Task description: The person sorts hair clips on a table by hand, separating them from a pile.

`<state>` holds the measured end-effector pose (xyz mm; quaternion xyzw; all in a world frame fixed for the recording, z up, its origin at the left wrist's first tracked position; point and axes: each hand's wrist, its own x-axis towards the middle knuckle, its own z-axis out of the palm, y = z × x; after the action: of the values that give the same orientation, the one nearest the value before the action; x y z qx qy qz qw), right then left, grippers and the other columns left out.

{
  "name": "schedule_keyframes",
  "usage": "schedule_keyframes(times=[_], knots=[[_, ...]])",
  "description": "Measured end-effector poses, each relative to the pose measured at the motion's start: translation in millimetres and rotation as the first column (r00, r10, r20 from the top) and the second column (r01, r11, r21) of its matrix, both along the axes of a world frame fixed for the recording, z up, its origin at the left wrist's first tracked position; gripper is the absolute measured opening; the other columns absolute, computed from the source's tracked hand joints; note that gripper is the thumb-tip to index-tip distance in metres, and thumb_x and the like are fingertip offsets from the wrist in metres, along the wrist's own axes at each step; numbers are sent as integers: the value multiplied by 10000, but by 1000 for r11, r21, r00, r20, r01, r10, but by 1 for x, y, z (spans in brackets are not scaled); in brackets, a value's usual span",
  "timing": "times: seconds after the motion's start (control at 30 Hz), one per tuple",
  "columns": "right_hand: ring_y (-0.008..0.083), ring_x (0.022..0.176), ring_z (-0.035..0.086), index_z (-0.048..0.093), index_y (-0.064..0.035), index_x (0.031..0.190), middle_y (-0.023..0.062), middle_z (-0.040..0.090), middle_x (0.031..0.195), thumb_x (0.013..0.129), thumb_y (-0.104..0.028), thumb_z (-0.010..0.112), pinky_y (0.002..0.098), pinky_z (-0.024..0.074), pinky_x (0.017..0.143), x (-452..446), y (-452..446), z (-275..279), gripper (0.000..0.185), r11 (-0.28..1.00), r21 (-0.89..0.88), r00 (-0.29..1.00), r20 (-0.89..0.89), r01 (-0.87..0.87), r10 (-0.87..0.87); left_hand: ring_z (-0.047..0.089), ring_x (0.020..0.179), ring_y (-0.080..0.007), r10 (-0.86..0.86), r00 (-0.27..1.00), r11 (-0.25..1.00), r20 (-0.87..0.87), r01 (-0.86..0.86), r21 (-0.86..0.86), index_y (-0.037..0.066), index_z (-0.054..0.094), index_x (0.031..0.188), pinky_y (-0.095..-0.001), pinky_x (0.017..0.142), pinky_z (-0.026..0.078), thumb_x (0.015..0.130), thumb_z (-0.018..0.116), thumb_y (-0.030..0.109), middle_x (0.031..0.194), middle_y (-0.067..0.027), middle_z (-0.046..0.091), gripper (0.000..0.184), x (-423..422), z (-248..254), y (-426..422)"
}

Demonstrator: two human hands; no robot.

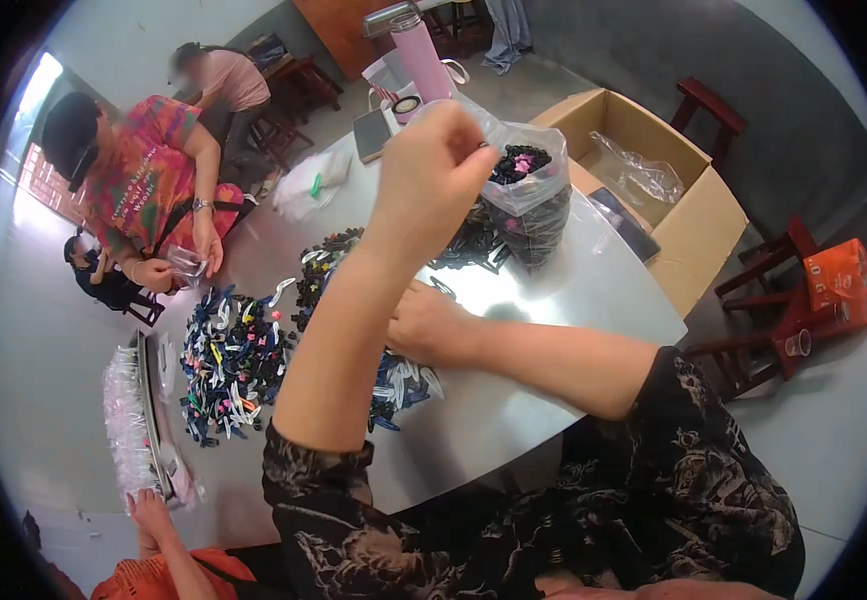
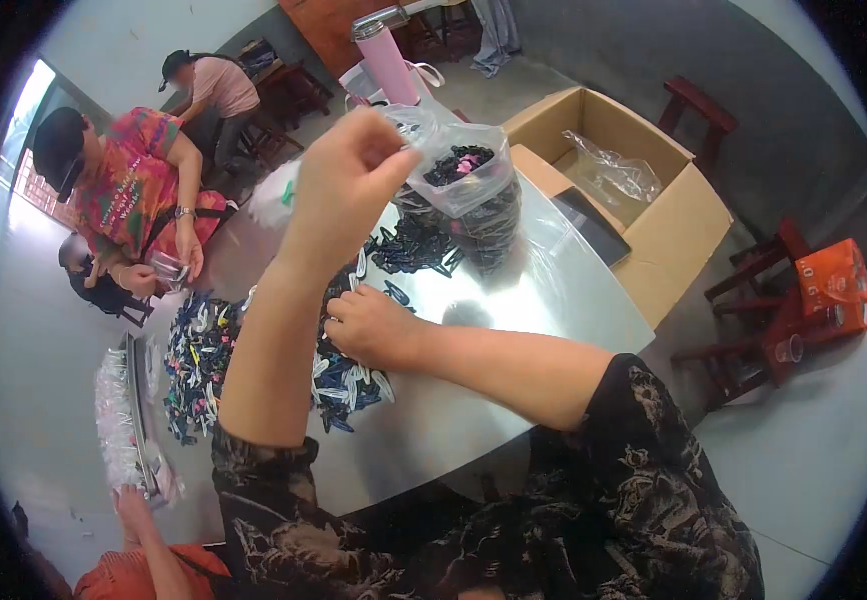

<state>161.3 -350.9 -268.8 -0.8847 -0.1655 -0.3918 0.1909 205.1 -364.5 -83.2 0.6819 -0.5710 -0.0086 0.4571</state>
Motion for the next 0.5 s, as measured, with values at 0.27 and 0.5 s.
schedule_keyframes(times=[0.27,0.5], knots=[[278,788,588,607,-100,773,70,539,811,787,-186,655,436,473,694,-7,-4,10,99,999,14,996,-84,-30,31,631,751,-117,52,972,994,-227,-29,103,-6,689,1039,-270,680,512,912,722,145,862,-57,695,200,16,-12,65],[266,895,630,656,-86,902,62,624,930,808,-155,746,403,487,823,-11,-2,20,147,1000,-29,987,-160,2,-7,666,842,-121,352,914,902,-203,-273,335,-17,689,1045,-259,740,515,911,709,66,941,-68,709,159,26,-62,238]])
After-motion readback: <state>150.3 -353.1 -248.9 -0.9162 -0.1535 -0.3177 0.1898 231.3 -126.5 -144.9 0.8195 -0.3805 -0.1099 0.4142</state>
